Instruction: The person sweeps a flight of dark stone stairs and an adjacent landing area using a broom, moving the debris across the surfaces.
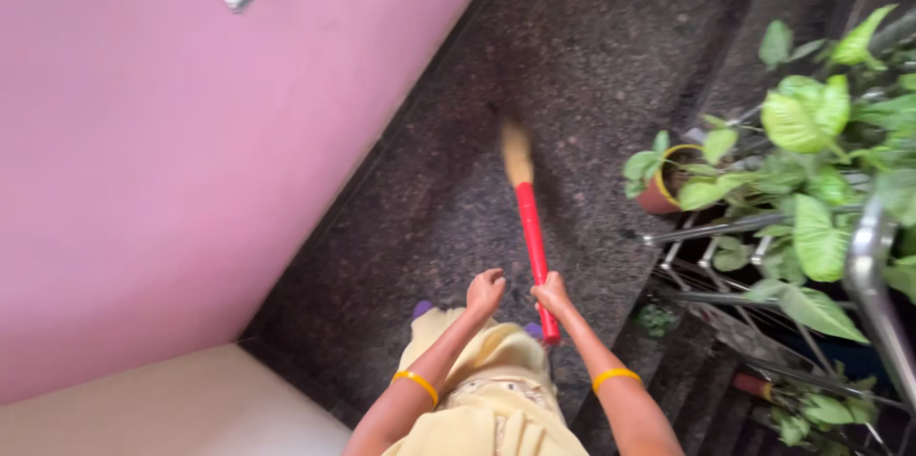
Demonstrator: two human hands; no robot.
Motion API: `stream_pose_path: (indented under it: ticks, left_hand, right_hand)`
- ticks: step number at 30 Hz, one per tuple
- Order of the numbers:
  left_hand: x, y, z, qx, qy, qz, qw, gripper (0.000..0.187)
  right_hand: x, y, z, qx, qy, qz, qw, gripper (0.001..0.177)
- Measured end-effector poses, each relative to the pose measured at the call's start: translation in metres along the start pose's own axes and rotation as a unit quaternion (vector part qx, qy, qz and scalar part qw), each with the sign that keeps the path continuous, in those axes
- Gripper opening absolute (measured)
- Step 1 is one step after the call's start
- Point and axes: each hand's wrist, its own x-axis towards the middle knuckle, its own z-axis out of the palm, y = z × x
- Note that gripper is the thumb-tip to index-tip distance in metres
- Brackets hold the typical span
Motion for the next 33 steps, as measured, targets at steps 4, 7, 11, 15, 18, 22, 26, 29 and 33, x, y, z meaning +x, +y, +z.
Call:
stream_pose_path:
  ticks: [4, 7, 11, 15, 18, 22, 26, 29, 33]
  left_hand:
    - [0.013, -0.009, -0.034, 0.024, 0.022, -0.006, 0.999, 0.044]
    - [0.015, -0.011, -0.041, 0.014, 0.040, -0.047, 0.998, 0.044]
    - [0.009, -0.019, -0.051, 0.019, 0.018, -0.089, 0.996, 0.044]
    - [0.030, -0.016, -0.061, 0.025, 0.049, -0.068, 0.996, 0.041]
    - [0.043, -0.006, -0.060, 0.023, 0.057, -0.075, 0.995, 0.042]
    - [0.057, 0.016, -0.043, 0.027, 0.031, -0.095, 0.995, 0.042]
    - [0.059, 0.030, -0.020, 0.004, -0.008, -0.069, 0.998, 0.043]
    - [0.058, 0.036, -0.006, 0.011, -0.037, -0.055, 0.998, 0.043]
    - [0.058, 0.042, 0.000, 0.009, -0.048, -0.043, 0.998, 0.042]
  right_hand:
    - [0.003, 0.010, 0.055, -0.262, 0.043, -0.232, 0.936, 0.020]
    - [0.002, -0.012, 0.085, -0.262, -0.060, -0.176, 0.947, 0.018]
    - [0.012, -0.069, 0.097, -0.249, -0.152, -0.128, 0.948, 0.026]
    - [0.043, -0.095, 0.070, -0.140, -0.119, -0.057, 0.981, 0.012]
    - [0.078, -0.097, 0.046, 0.009, -0.105, 0.028, 0.994, 0.019]
    - [0.131, -0.077, 0.015, 0.148, -0.030, 0.101, 0.983, 0.029]
    - [0.163, -0.056, -0.027, 0.227, 0.007, 0.119, 0.967, 0.029]
    - [0.175, -0.058, -0.043, 0.258, 0.041, 0.139, 0.955, 0.026]
    - [0.175, -0.091, -0.038, 0.306, 0.133, 0.112, 0.936, 0.028]
